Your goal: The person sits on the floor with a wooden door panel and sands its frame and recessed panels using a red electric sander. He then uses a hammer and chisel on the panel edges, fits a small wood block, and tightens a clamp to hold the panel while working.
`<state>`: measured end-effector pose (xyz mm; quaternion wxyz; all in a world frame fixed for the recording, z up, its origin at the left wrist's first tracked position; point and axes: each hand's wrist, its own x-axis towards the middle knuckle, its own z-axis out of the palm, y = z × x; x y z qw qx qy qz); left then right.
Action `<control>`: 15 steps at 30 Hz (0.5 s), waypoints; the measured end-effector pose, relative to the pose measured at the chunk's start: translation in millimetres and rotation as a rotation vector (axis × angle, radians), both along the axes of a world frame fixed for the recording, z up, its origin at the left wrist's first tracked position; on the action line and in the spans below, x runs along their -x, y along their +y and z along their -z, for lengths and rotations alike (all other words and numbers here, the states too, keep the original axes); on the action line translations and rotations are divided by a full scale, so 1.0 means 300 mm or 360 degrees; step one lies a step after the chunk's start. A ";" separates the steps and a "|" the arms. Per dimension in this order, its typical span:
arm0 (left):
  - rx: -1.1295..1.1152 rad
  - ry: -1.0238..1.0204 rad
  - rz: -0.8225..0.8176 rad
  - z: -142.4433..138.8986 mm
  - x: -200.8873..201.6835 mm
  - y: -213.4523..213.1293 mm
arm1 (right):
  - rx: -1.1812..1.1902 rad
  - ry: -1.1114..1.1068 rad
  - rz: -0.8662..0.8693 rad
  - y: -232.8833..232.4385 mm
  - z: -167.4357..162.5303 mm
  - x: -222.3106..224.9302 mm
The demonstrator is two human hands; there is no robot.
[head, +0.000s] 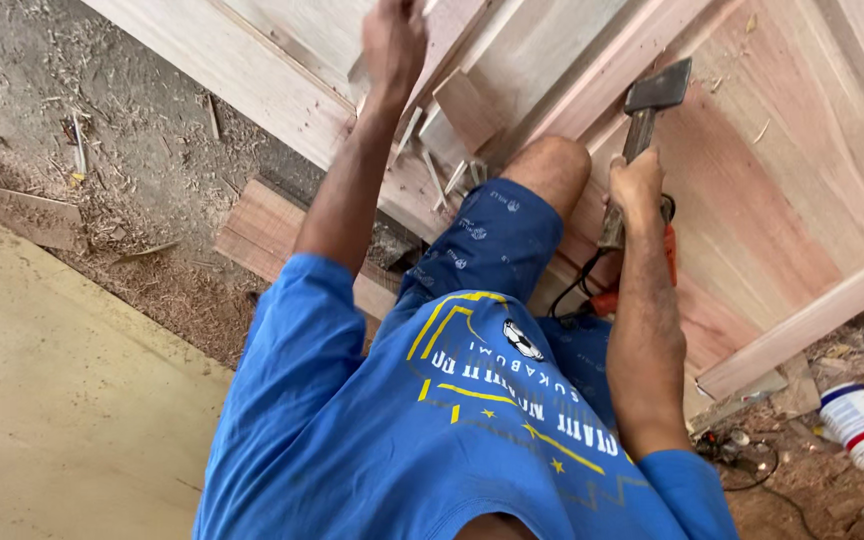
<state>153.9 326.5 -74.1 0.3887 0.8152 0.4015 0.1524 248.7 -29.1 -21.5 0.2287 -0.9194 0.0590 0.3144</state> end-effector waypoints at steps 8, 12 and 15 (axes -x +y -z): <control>-0.0104 0.0764 0.0235 0.006 0.400 -0.506 | 0.0060 0.0121 0.0095 -0.017 -0.031 -0.003; 0.0482 0.1104 -0.0102 -0.031 0.393 -0.537 | -0.0064 0.0174 0.0143 -0.061 -0.047 -0.035; 0.0260 0.0675 -0.0128 -0.091 0.380 -0.488 | -0.0112 0.0196 0.0147 -0.090 -0.054 -0.058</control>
